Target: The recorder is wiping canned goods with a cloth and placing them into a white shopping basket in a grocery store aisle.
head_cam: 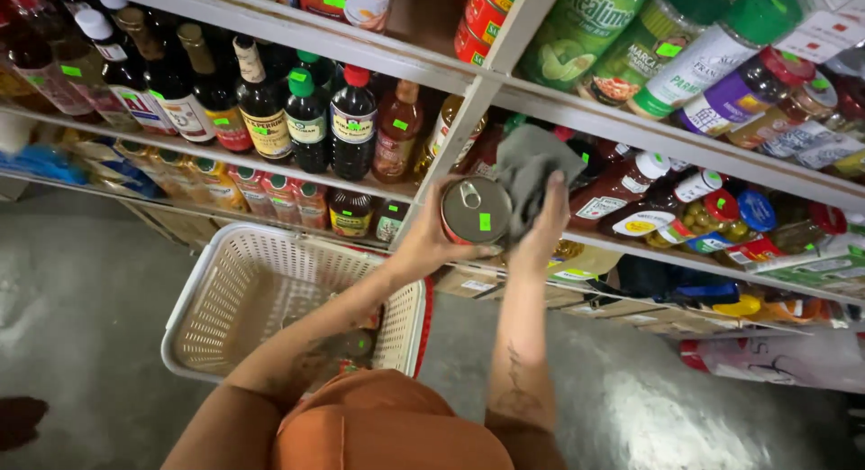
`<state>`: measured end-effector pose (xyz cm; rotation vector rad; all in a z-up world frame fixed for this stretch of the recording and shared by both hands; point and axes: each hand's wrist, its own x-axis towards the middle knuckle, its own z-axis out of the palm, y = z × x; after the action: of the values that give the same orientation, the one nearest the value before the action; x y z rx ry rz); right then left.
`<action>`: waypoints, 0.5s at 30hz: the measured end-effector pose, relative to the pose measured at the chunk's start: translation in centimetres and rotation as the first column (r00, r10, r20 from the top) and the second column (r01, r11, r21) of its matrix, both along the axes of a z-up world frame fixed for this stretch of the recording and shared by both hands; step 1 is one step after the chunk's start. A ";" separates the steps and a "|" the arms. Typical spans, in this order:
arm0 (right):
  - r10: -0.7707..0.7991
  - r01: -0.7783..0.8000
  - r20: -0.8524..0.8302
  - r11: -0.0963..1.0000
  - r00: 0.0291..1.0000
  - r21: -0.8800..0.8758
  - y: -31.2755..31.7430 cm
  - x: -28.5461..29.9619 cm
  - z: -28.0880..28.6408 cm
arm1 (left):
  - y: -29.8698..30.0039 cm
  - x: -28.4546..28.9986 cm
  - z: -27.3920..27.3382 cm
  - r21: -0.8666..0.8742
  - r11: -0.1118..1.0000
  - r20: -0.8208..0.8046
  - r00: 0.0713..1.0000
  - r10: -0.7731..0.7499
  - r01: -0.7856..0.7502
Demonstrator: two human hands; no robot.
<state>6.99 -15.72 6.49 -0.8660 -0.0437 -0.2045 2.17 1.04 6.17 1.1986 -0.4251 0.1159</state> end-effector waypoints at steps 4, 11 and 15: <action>-0.071 0.247 0.251 0.561 0.965 -0.790 3.1 -2.4 1.6 | 1.3 2.1 -0.1 0.384 0.861 0.367 0.911 0.191 -0.335; 0.174 0.571 0.580 0.103 0.795 -0.814 6.6 -4.2 4.0 | 2.3 3.2 -3.0 0.411 0.812 0.537 0.830 0.151 -0.414; 0.051 0.262 0.332 0.504 0.942 -0.823 4.6 -0.1 0.7 | 2.3 2.1 -0.9 0.385 0.835 0.446 0.871 0.204 -0.393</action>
<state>6.89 -11.15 7.22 -1.8639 -0.4351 -0.4640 4.32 3.35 5.23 1.7289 -0.6300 0.5667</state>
